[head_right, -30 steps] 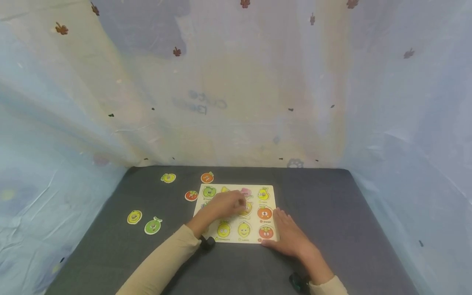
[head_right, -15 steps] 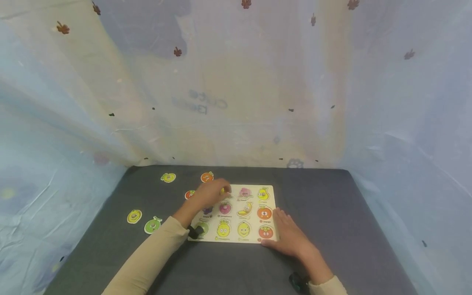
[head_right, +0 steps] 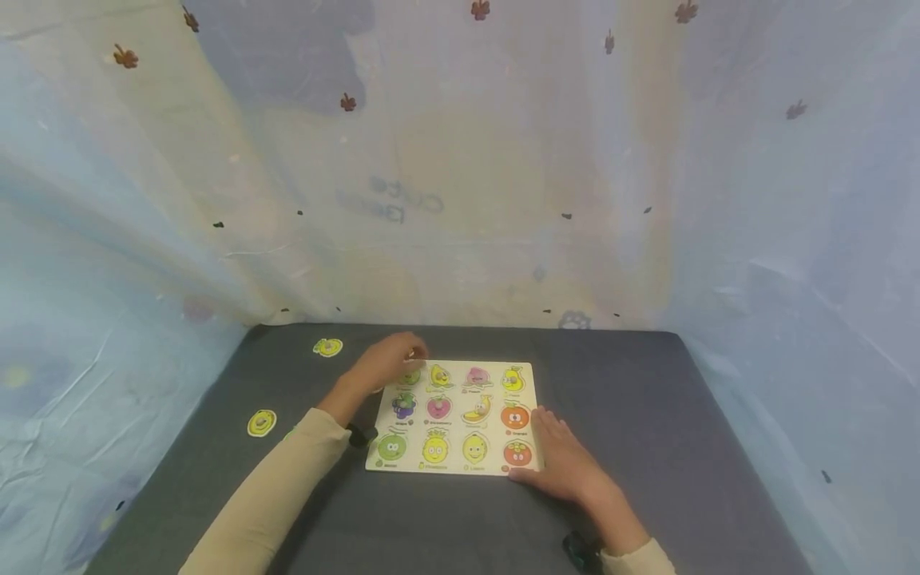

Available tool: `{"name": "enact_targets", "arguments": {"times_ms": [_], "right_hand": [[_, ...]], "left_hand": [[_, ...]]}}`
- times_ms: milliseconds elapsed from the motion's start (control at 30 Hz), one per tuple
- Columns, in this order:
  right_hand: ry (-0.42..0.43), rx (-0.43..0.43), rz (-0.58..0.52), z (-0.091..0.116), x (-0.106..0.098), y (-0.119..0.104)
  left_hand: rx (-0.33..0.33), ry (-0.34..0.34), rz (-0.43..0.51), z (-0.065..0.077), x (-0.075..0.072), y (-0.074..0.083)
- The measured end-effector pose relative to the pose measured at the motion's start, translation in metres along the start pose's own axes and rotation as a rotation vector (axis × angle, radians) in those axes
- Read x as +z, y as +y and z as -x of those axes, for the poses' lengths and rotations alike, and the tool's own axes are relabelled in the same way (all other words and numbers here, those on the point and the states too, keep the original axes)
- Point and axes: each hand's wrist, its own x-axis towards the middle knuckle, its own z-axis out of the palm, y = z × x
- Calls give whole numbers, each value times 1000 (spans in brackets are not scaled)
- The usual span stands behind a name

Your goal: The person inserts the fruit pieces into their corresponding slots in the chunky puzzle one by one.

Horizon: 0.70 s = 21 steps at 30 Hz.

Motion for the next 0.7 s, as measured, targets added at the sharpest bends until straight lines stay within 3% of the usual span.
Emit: {"name": "enact_targets", "arguments": {"times_ms": [300, 500, 700], "right_hand": [[-2, 4, 2, 0, 0, 0], [5, -5, -6, 1, 0, 0], [5, -11, -9, 1, 0, -1]], "left_hand": [[-39, 33, 45, -11, 2, -28], [-80, 64, 80, -10, -2, -34], [-134, 50, 68, -11, -1, -42]]}}
